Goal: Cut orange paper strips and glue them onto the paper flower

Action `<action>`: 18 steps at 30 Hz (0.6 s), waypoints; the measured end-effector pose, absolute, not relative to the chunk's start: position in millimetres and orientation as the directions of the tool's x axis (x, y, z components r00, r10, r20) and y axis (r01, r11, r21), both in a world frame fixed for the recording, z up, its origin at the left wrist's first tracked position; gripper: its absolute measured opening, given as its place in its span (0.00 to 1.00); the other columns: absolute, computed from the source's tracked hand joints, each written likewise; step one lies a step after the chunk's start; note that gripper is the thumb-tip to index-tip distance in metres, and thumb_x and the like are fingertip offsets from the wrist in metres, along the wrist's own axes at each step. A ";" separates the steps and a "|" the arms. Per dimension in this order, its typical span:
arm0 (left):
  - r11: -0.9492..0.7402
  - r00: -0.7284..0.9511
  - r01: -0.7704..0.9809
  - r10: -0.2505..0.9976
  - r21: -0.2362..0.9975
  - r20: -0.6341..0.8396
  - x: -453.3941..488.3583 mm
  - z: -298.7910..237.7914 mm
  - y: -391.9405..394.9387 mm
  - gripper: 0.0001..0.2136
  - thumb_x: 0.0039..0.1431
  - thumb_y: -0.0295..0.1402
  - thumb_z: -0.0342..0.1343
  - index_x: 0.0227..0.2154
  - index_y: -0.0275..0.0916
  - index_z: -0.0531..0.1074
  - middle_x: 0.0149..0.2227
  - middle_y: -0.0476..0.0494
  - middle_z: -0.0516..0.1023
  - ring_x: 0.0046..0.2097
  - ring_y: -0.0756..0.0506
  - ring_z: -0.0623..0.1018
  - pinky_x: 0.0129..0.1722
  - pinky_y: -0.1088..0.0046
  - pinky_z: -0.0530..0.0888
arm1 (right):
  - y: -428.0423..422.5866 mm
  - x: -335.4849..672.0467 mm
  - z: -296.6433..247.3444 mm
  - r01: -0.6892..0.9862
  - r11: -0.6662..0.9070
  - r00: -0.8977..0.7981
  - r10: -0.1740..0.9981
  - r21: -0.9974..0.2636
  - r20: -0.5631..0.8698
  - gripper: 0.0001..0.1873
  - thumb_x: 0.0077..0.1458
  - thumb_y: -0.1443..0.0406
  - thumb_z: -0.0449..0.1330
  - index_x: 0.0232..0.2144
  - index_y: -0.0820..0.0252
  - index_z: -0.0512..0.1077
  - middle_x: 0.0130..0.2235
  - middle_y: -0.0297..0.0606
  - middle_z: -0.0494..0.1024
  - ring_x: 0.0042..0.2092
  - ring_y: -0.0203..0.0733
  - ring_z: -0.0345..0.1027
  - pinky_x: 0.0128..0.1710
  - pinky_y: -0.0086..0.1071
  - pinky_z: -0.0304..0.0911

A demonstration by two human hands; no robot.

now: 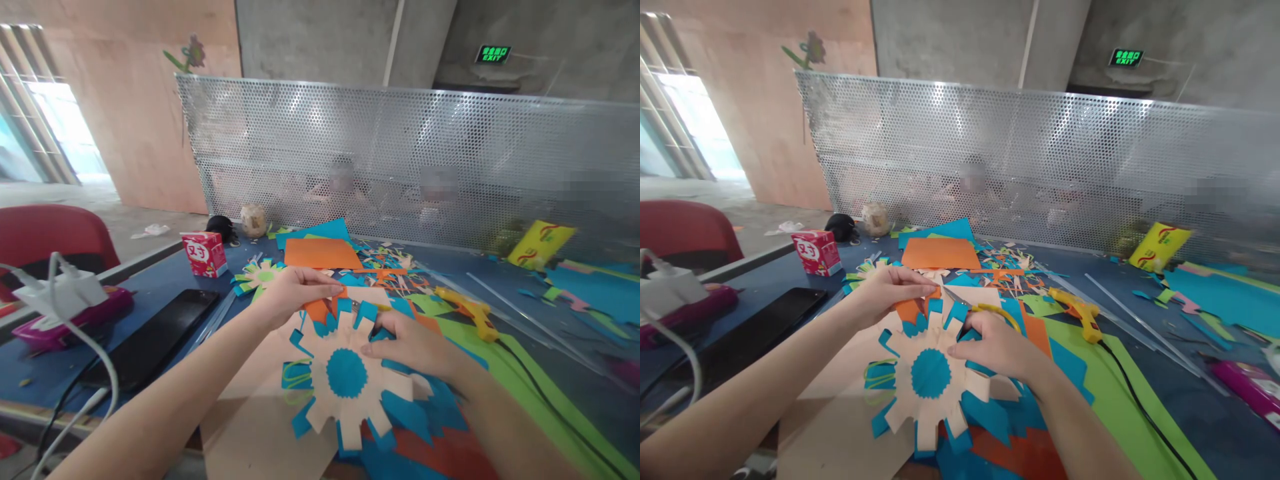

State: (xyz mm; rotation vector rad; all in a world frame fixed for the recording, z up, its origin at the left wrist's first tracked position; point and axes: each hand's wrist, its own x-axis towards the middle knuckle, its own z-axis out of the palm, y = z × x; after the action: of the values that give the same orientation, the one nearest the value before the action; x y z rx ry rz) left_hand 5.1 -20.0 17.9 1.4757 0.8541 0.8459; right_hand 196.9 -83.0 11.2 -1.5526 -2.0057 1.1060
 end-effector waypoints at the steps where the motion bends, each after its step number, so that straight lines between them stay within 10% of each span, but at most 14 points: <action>1: -0.033 0.485 0.049 0.874 0.998 0.005 5.5 18.4 -20.6 0.12 0.39 0.37 0.62 0.28 0.35 0.76 0.23 0.46 0.76 0.24 0.53 0.73 0.24 0.80 0.68 | -83.3 196.6 11.7 0.634 0.079 -0.327 0.929 -0.769 -0.173 0.07 0.44 0.63 0.56 0.26 0.60 0.69 0.31 0.33 0.74 0.34 0.35 0.67 0.30 0.24 0.59; 18: 0.310 0.552 -0.089 0.806 0.946 -0.213 5.9 16.0 -19.2 0.13 0.43 0.36 0.60 0.33 0.35 0.74 0.31 0.42 0.78 0.31 0.49 0.76 0.29 0.76 0.71 | -82.0 198.1 8.4 0.599 0.120 -0.382 0.912 -0.792 -0.150 0.06 0.44 0.64 0.56 0.27 0.60 0.69 0.31 0.32 0.73 0.33 0.34 0.65 0.30 0.24 0.58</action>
State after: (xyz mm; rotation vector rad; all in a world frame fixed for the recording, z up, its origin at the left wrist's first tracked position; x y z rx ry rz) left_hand 5.9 -19.2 16.0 1.1020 0.7919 0.6807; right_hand 198.1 -82.0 8.4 -1.4656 -2.0320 1.1494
